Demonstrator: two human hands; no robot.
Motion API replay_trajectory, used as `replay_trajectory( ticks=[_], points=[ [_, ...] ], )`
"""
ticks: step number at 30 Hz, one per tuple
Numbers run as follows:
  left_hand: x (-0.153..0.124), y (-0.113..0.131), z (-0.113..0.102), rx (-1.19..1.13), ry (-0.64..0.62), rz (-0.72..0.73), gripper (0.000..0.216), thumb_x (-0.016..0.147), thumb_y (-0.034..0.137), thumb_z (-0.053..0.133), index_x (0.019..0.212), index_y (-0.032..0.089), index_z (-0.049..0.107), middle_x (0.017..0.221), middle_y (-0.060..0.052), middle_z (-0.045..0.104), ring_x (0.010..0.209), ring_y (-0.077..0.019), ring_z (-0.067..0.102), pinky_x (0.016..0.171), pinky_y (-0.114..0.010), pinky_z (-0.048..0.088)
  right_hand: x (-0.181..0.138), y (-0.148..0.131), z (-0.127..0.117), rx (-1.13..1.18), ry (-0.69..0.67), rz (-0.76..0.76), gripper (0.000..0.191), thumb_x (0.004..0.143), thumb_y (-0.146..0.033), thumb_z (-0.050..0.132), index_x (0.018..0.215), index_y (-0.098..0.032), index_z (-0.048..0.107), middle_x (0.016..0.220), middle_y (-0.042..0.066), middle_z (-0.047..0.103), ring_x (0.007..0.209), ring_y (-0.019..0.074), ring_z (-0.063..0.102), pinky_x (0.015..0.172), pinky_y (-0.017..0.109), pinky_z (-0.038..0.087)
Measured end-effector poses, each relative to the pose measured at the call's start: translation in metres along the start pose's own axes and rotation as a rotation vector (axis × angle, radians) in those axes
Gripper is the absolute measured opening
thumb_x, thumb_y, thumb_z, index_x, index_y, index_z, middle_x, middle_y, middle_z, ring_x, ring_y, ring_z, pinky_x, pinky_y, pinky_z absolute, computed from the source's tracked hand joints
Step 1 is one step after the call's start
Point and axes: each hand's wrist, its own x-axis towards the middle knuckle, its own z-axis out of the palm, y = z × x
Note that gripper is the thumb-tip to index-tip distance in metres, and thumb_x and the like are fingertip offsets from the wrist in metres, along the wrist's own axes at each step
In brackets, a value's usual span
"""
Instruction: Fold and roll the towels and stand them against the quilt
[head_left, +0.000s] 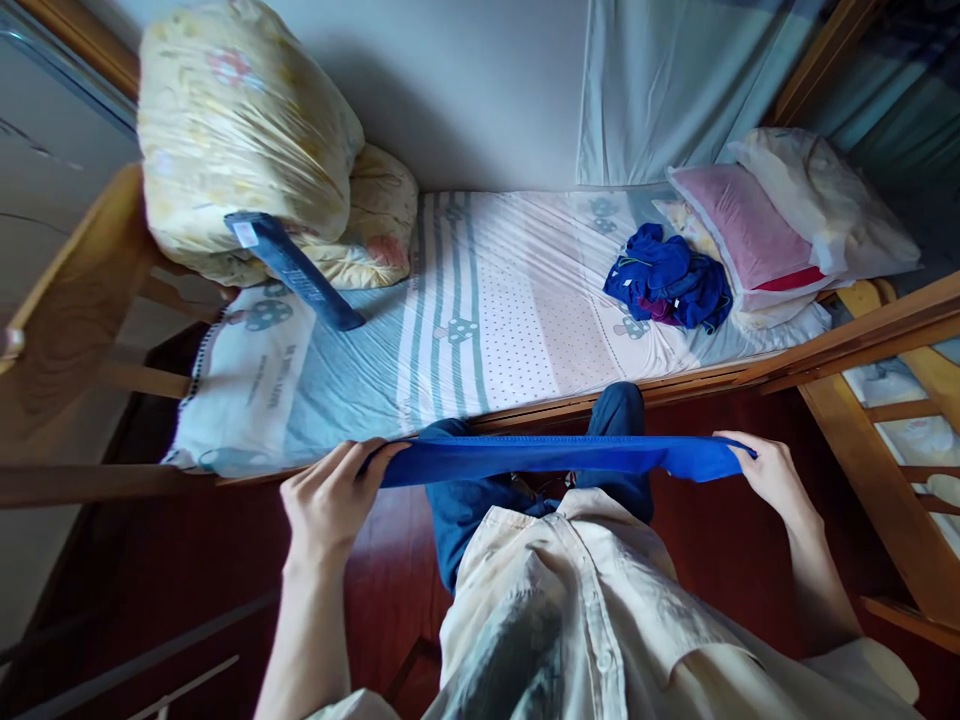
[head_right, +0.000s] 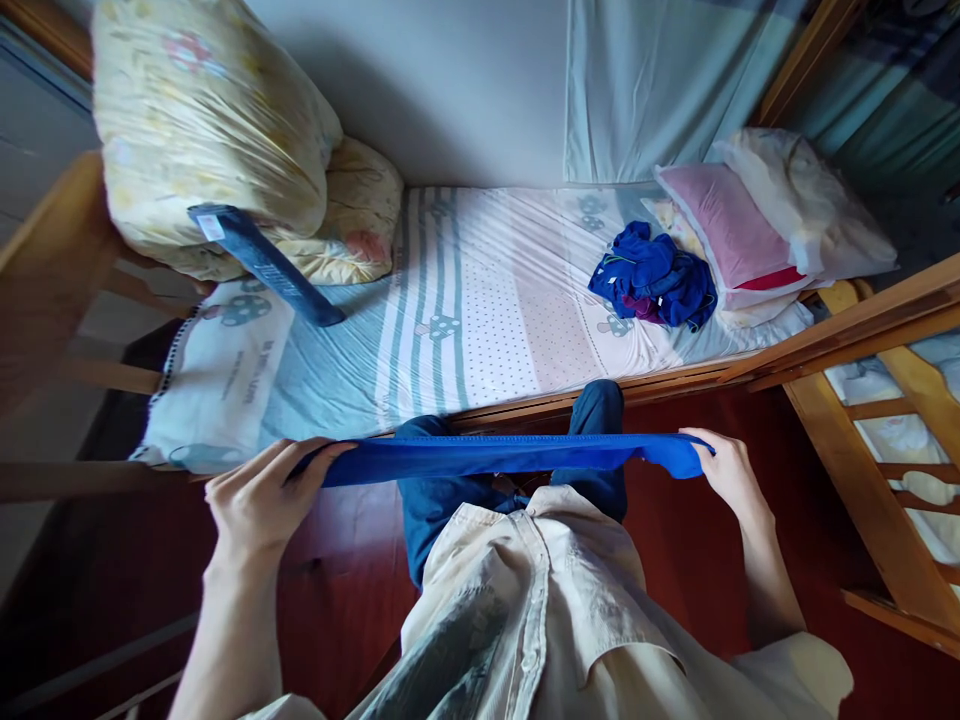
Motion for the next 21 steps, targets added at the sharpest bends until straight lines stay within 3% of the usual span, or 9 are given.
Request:
replay_trajectory(
  ticks=[5, 10, 17, 21],
  points=[
    [0.01, -0.01, -0.027, -0.361, -0.28, -0.063, 0.019, 0.093, 0.04, 0.069, 0.082, 0.029, 0.079, 0.072, 0.005, 0.074, 0.057, -0.014, 0.068, 0.06, -0.025, 0.056, 0.001, 0.019, -0.003, -0.081, 0.103, -0.001, 0.027, 0.088, -0.032, 0.056, 0.096, -0.025, 0.081, 0.097, 0.003, 0.083, 0.086, 0.0243, 0.08, 0.082, 0.029, 0.063],
    [-0.011, -0.025, -0.024, -0.379, -0.467, -0.159, 0.022, 0.093, 0.035, 0.061, 0.081, 0.037, 0.08, 0.082, 0.001, 0.079, 0.068, -0.0196, 0.074, 0.066, -0.028, 0.062, 0.001, 0.037, -0.019, -0.121, 0.066, 0.014, 0.021, 0.083, -0.034, 0.061, 0.083, -0.025, 0.079, 0.08, 0.002, 0.08, 0.073, 0.0238, 0.077, 0.071, 0.028, 0.061],
    [-0.047, -0.06, -0.01, -0.204, -0.269, -0.191, 0.026, 0.096, 0.028, 0.054, 0.087, 0.025, 0.078, 0.084, -0.001, 0.077, 0.074, -0.0166, 0.073, 0.07, -0.025, 0.058, 0.006, 0.027, -0.031, -0.101, 0.042, -0.077, 0.028, 0.092, -0.039, 0.055, 0.093, -0.028, 0.08, 0.095, 0.002, 0.081, 0.086, 0.0217, 0.077, 0.082, 0.029, 0.062],
    [-0.055, -0.075, -0.013, 0.033, -0.179, -0.236, 0.025, 0.095, 0.031, 0.057, 0.081, 0.024, 0.077, 0.078, -0.001, 0.075, 0.066, -0.0147, 0.068, 0.06, -0.023, 0.049, 0.013, 0.015, -0.033, -0.082, 0.142, -0.124, 0.027, 0.091, -0.041, 0.057, 0.089, -0.027, 0.081, 0.091, 0.003, 0.08, 0.084, 0.0224, 0.077, 0.082, 0.031, 0.063]
  ],
)
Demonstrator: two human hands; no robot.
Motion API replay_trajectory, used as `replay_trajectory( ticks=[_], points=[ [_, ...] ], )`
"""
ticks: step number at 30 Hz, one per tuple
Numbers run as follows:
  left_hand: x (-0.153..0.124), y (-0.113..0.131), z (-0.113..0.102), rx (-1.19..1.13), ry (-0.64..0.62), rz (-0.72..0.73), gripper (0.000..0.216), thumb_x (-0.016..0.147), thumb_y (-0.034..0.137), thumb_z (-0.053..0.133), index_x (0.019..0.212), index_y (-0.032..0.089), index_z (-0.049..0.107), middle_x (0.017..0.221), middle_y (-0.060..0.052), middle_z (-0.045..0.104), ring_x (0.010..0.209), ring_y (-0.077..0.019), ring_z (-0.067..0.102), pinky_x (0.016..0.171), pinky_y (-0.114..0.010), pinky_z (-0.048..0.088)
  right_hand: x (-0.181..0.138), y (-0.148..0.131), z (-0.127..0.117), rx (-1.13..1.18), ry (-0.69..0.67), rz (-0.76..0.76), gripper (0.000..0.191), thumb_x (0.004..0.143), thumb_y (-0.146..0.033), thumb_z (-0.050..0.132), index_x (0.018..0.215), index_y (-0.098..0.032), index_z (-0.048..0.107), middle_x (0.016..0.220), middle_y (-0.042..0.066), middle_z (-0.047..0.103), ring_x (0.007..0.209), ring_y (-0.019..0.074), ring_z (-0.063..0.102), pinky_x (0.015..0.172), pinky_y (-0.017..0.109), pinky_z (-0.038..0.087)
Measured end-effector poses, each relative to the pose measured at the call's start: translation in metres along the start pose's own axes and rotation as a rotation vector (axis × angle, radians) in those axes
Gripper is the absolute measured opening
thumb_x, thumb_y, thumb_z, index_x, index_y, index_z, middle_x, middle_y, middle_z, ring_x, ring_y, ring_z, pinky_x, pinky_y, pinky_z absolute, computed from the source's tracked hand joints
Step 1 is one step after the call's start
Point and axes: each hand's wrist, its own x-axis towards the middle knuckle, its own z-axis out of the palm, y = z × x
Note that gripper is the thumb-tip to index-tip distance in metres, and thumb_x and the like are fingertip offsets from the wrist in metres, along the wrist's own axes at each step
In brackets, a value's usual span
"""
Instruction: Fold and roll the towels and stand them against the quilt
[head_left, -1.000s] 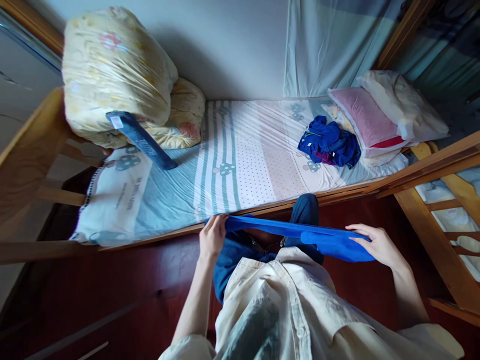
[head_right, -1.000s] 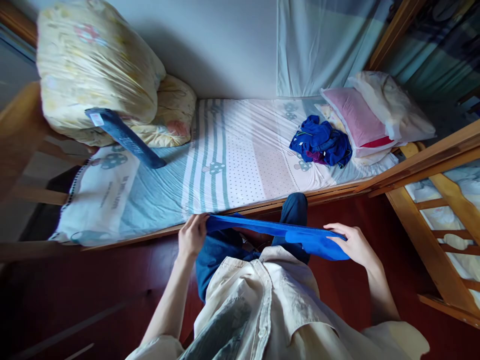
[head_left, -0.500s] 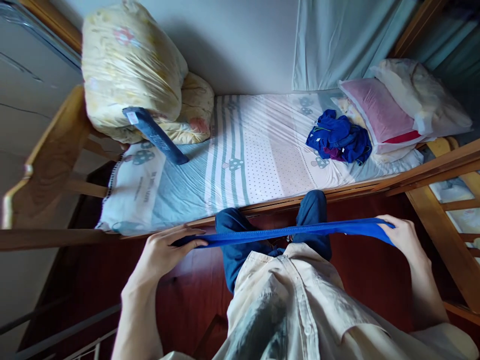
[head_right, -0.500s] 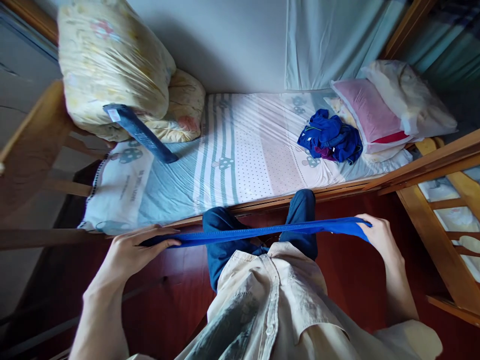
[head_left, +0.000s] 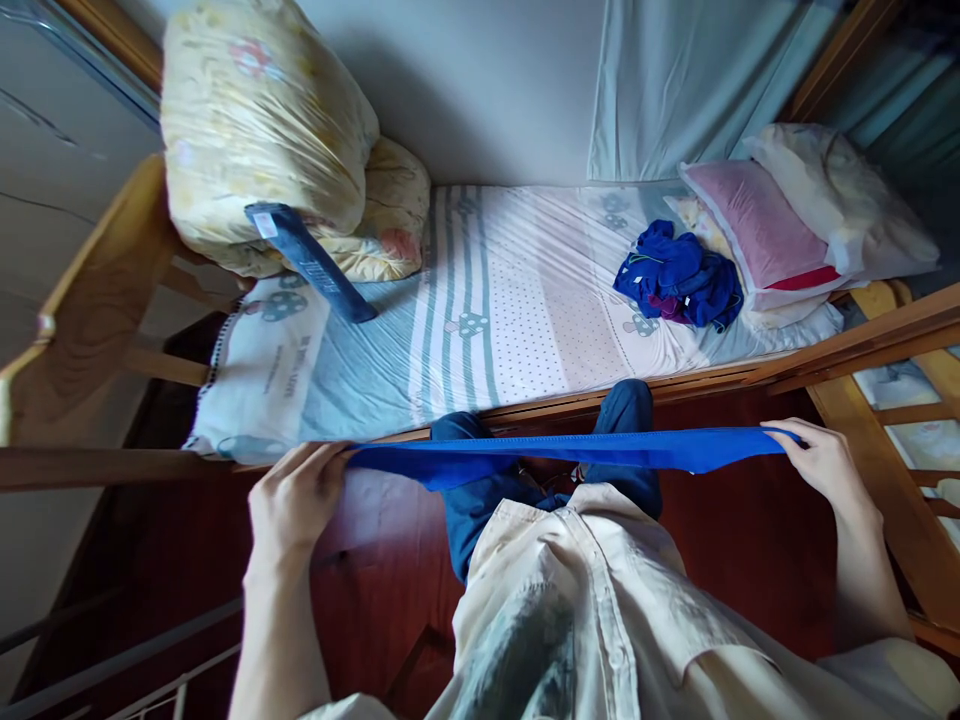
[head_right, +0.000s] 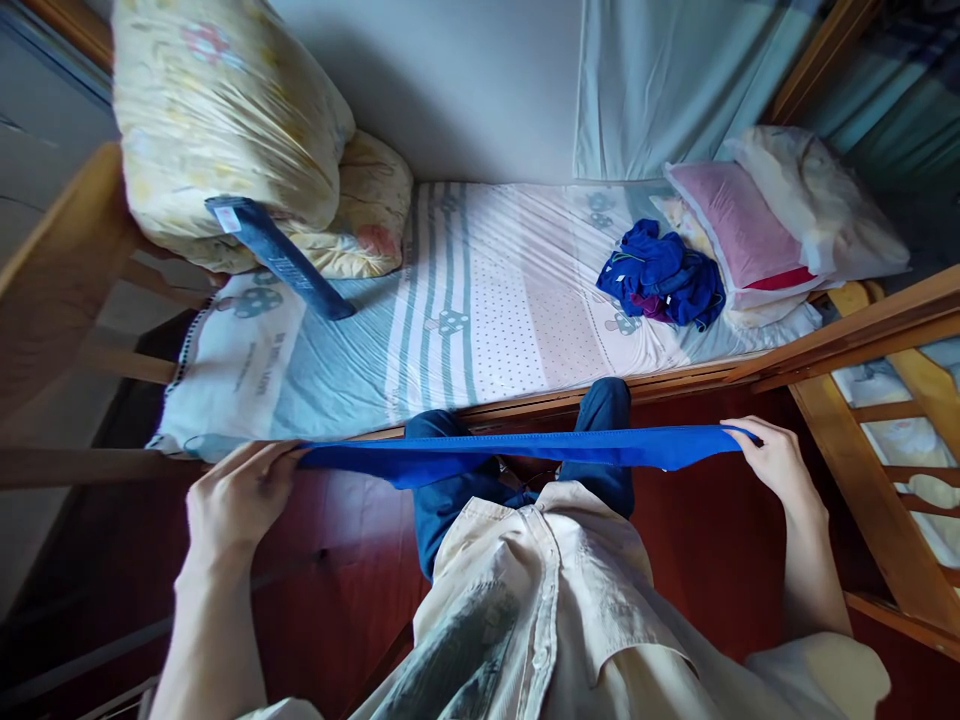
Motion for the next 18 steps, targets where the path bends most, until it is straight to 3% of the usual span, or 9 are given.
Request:
replay_trajectory(
  ticks=[4, 9, 14, 18],
  points=[
    [0.013, -0.004, -0.009, 0.069, 0.109, -0.064, 0.027, 0.091, 0.025, 0.052, 0.087, 0.023, 0.079, 0.081, -0.002, 0.076, 0.067, -0.0147, 0.068, 0.059, -0.024, 0.048, 0.018, -0.012, -0.003, 0.031, 0.028, 0.019, 0.028, 0.089, -0.041, 0.058, 0.087, -0.026, 0.083, 0.094, 0.004, 0.081, 0.071, 0.0215, 0.075, 0.071, 0.031, 0.065],
    [0.044, 0.005, -0.033, 0.038, 0.211, -0.183, 0.032, 0.085, 0.026, 0.051, 0.094, 0.022, 0.081, 0.078, -0.003, 0.075, 0.067, -0.0178, 0.069, 0.063, -0.03, 0.054, 0.047, -0.015, -0.007, -0.008, 0.074, -0.026, 0.031, 0.089, -0.034, 0.056, 0.089, -0.021, 0.084, 0.103, 0.007, 0.082, 0.069, 0.0201, 0.077, 0.076, 0.032, 0.066],
    [0.043, 0.017, -0.055, -0.031, 0.199, -0.241, 0.03, 0.088, 0.037, 0.055, 0.089, 0.022, 0.081, 0.069, -0.002, 0.073, 0.063, -0.0195, 0.069, 0.059, -0.032, 0.056, 0.055, -0.006, -0.001, 0.038, 0.109, -0.027, 0.026, 0.086, -0.033, 0.06, 0.082, -0.02, 0.082, 0.098, 0.009, 0.082, 0.077, 0.0238, 0.079, 0.082, 0.033, 0.067],
    [0.028, 0.019, -0.06, -0.12, 0.129, -0.323, 0.03, 0.086, 0.038, 0.057, 0.09, 0.022, 0.082, 0.067, -0.001, 0.072, 0.061, -0.0207, 0.07, 0.059, -0.033, 0.057, 0.053, -0.003, 0.004, 0.09, 0.017, 0.085, 0.024, 0.081, -0.033, 0.062, 0.077, -0.021, 0.082, 0.092, 0.008, 0.083, 0.074, 0.0237, 0.08, 0.079, 0.031, 0.066]
  ],
)
